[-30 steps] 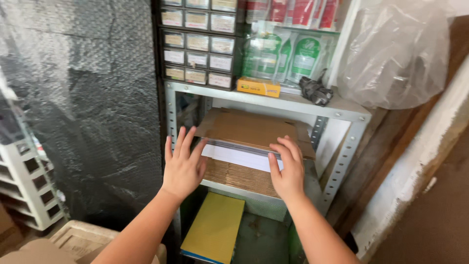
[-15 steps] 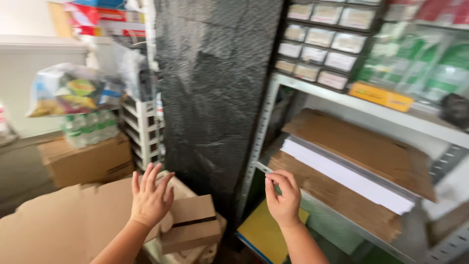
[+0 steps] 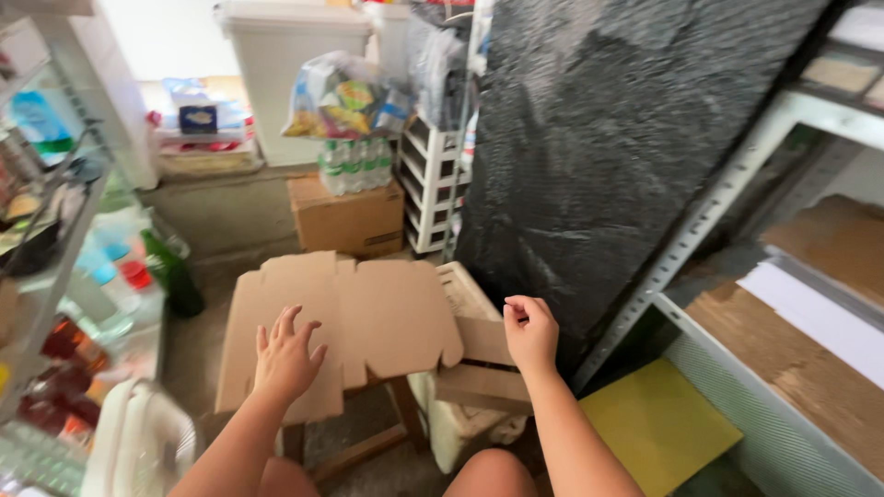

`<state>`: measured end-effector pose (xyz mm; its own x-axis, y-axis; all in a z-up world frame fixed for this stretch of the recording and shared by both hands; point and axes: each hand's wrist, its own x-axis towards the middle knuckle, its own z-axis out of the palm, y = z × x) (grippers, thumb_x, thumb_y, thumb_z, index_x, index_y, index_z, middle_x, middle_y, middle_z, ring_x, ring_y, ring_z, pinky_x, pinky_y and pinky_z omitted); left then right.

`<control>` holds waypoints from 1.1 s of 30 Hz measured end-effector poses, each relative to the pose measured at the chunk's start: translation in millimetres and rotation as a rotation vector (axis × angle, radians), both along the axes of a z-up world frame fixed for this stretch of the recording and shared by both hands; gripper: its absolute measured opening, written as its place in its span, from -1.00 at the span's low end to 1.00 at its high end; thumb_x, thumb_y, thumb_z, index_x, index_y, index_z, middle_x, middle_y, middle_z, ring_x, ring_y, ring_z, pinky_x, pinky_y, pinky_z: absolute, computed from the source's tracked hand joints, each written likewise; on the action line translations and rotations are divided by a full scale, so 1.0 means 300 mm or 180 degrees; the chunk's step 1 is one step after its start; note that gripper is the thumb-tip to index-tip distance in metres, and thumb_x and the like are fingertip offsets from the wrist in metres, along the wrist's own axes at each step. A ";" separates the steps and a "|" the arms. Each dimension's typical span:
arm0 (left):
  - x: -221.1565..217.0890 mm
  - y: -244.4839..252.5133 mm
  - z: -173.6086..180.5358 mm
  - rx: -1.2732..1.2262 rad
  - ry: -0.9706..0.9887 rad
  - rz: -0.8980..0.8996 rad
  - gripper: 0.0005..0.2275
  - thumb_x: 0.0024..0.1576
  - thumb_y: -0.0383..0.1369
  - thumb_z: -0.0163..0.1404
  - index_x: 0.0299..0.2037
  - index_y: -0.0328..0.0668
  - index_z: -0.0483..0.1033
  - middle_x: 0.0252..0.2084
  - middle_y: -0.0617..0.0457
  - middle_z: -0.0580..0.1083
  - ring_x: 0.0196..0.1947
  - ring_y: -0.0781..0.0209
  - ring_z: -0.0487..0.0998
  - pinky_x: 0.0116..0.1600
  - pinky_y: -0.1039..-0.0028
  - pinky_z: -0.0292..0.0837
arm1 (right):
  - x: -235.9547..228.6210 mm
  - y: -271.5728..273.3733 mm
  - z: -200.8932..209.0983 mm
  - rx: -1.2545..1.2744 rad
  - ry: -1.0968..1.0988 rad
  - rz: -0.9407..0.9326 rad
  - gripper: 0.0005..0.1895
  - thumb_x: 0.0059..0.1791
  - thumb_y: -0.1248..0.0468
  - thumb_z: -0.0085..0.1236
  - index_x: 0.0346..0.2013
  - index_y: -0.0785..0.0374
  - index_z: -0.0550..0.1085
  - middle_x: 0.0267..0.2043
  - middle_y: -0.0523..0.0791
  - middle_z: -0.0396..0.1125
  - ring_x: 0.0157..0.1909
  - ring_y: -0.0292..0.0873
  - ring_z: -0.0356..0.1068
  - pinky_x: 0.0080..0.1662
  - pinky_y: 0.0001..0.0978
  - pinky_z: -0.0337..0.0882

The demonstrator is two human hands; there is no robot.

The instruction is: The person folds flat cardboard pieces into box shapes by hand and places them onto a metal shelf. The person repeatedly picks up cardboard pieces, folds the flaps, and stacks the finished boxes on the shelf.

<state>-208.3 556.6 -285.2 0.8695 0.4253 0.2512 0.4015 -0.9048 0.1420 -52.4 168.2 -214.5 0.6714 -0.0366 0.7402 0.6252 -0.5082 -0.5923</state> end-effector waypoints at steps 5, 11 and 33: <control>-0.101 0.089 -0.025 -0.0402 0.0272 0.0082 -0.58 0.18 0.08 0.02 0.24 0.44 0.40 0.49 0.24 0.14 0.54 0.16 0.18 0.54 -0.13 0.01 | 0.104 0.090 -0.234 -0.0599 0.1254 -0.0115 -0.84 -0.09 0.18 0.33 -0.23 0.09 0.63 -0.31 -0.11 0.50 -0.19 -0.01 0.54 -0.11 -0.17 0.56; -0.139 0.092 -0.010 -0.0933 0.0307 0.0141 -0.57 0.18 0.15 -0.02 0.25 0.49 0.42 0.45 0.27 0.25 0.52 0.19 0.21 0.50 -0.24 -0.05 | 0.108 0.156 -0.372 -0.1295 0.2439 -0.0203 -0.53 -0.13 -0.06 0.38 0.01 0.00 0.64 -0.14 -0.17 0.57 0.06 -0.06 0.53 0.09 -0.21 0.51; -0.159 0.047 0.056 -0.1470 0.0271 0.0517 -0.64 0.15 0.05 0.10 0.15 0.52 0.44 0.47 0.43 0.23 0.54 0.38 0.12 0.47 -0.27 -0.22 | 0.006 0.235 -0.367 0.0233 0.2745 -0.0590 -0.37 -0.33 0.25 0.63 0.01 0.20 0.61 -0.10 -0.09 0.47 0.04 -0.04 0.49 0.04 -0.23 0.50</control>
